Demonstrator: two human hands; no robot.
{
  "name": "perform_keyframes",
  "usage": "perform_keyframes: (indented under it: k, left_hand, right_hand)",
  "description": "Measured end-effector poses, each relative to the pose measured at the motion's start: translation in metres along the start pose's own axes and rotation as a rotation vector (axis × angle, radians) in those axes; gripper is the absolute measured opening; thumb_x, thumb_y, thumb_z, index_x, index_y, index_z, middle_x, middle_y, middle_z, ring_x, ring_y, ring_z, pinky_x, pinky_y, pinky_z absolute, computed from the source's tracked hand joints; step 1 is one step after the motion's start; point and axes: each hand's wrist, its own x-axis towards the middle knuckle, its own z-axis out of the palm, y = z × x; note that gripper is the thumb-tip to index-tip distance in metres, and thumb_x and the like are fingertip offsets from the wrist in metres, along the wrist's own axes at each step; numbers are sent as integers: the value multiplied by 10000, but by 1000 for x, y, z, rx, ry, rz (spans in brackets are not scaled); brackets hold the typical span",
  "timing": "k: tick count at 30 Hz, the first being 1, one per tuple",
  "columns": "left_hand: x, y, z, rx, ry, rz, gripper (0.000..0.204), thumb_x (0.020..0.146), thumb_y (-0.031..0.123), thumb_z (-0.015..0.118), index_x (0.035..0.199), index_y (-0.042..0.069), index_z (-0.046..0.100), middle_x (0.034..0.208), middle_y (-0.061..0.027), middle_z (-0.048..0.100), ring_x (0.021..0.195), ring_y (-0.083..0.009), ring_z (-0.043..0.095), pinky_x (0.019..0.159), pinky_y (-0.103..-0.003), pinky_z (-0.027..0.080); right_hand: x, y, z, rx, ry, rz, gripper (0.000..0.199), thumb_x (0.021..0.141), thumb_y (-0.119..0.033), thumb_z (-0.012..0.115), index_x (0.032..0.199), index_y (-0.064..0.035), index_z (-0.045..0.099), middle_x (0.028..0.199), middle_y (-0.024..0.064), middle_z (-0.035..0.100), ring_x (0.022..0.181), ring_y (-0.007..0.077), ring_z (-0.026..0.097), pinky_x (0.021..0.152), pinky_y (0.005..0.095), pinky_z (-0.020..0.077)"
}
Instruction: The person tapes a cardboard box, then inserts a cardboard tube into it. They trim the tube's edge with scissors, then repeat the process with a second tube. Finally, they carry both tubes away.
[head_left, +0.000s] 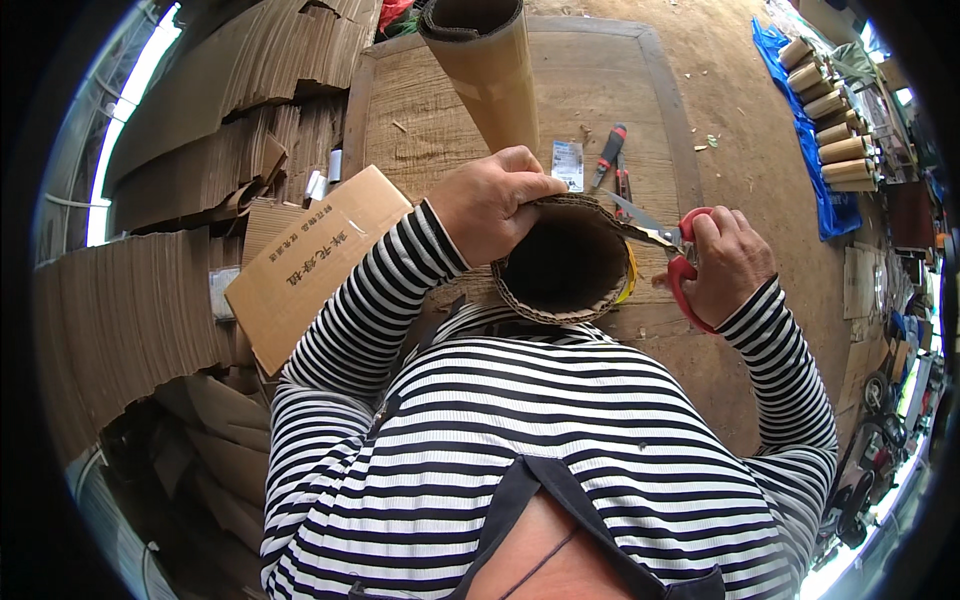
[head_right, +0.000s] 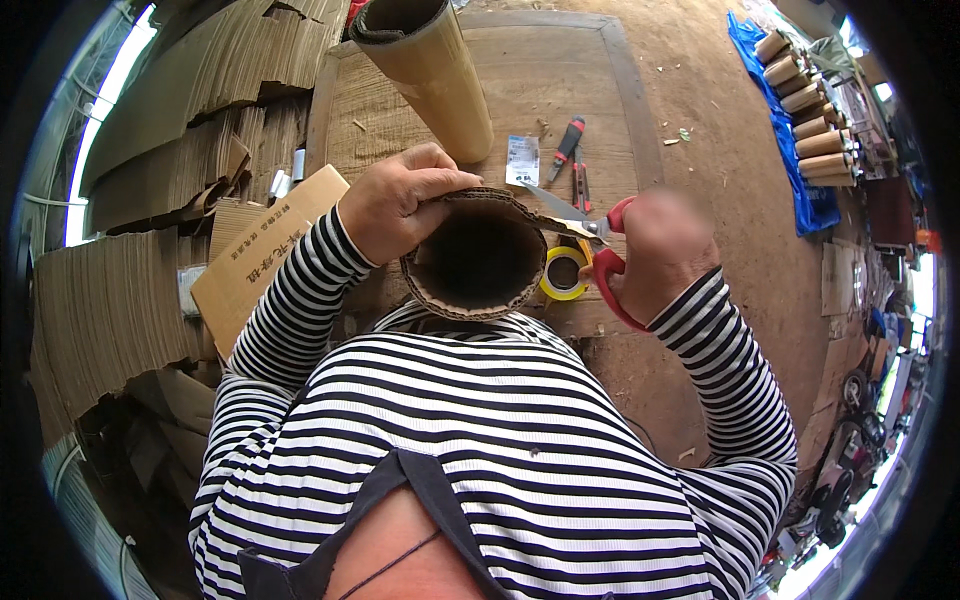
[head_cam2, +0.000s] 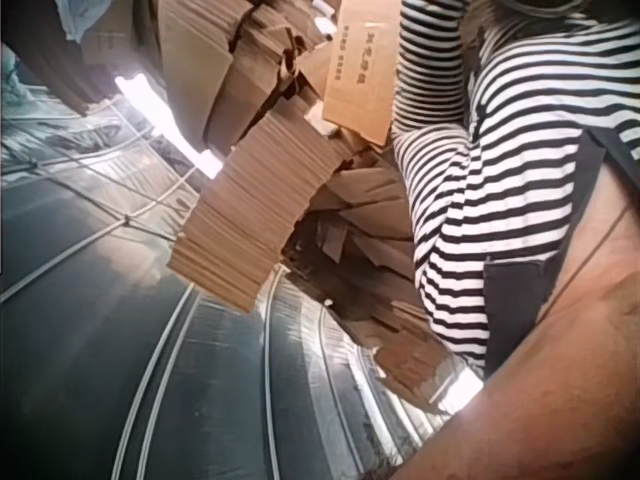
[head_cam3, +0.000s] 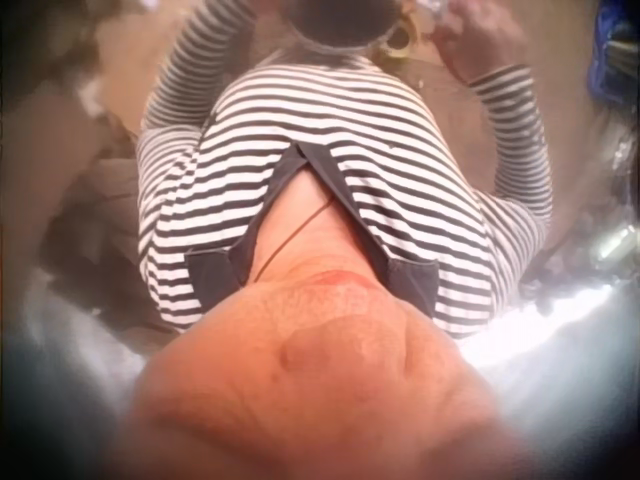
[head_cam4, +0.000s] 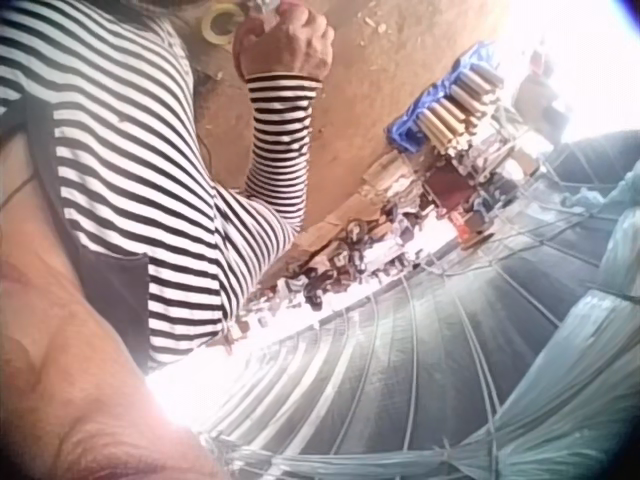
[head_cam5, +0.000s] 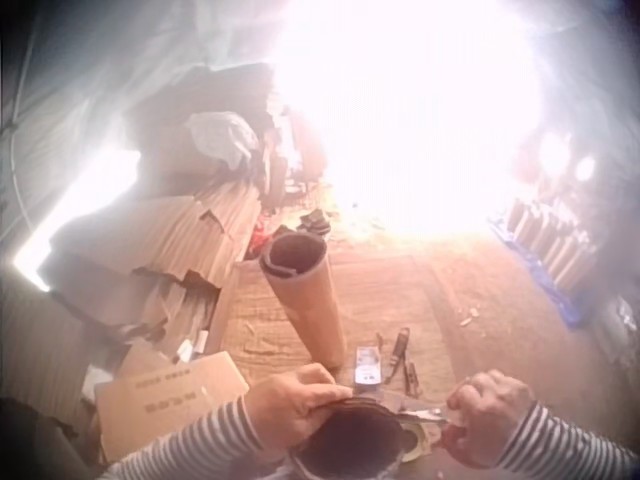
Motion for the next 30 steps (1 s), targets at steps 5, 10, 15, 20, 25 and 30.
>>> perform_keyframes:
  k: [5, 10, 15, 20, 25, 30]
  left_hand:
    - [5, 3, 4, -8, 44, 39, 302, 768, -4, 686, 1064, 25, 632, 912, -98, 638, 836, -222, 665, 735, -299, 553]
    - [2, 2, -1, -74, 40, -45, 316, 774, 36, 723, 1058, 30, 585, 938, -93, 677, 885, -180, 673, 750, -280, 561]
    - [-12, 14, 0, 3, 152, -89, 416, 783, 96, 741, 1147, 5, 563, 985, -142, 661, 905, -219, 660, 803, -300, 548]
    - [-30, 26, 1, -6, 172, -127, 362, 801, 2, 657, 1159, -20, 608, 993, -163, 651, 898, -264, 660, 790, -297, 541]
    - [-24, 18, 3, 13, 150, -10, 314, 797, -26, 655, 1110, -23, 641, 988, -154, 659, 893, -253, 670, 790, -297, 552]
    - [-15, -4, -6, -4, 76, 46, 262, 820, 24, 665, 1080, -3, 660, 994, -135, 670, 908, -230, 670, 805, -295, 552]
  right_hand:
    - [5, -9, 12, 37, 36, -43, 514, 606, -310, 851, 910, -30, 544, 959, 132, 553, 904, 294, 558, 784, 378, 487]
    - [5, -4, 24, 59, 160, -120, 415, 610, -262, 831, 839, -39, 567, 802, 109, 588, 765, 290, 594, 702, 380, 488]
    - [6, 7, 29, 68, 264, -250, 342, 609, -234, 809, 761, -57, 559, 695, 93, 610, 649, 284, 609, 623, 391, 487]
    - [14, 1, 28, 46, 261, -224, 329, 638, -217, 790, 816, -50, 569, 780, 105, 608, 732, 284, 610, 674, 390, 493]
    - [21, -18, 15, -24, 334, -249, 411, 671, -301, 791, 915, -44, 582, 911, 102, 592, 897, 270, 588, 810, 389, 475]
    - [25, -11, 24, -17, 274, -266, 264, 661, -208, 764, 815, -44, 624, 781, 110, 651, 724, 264, 643, 720, 373, 503]
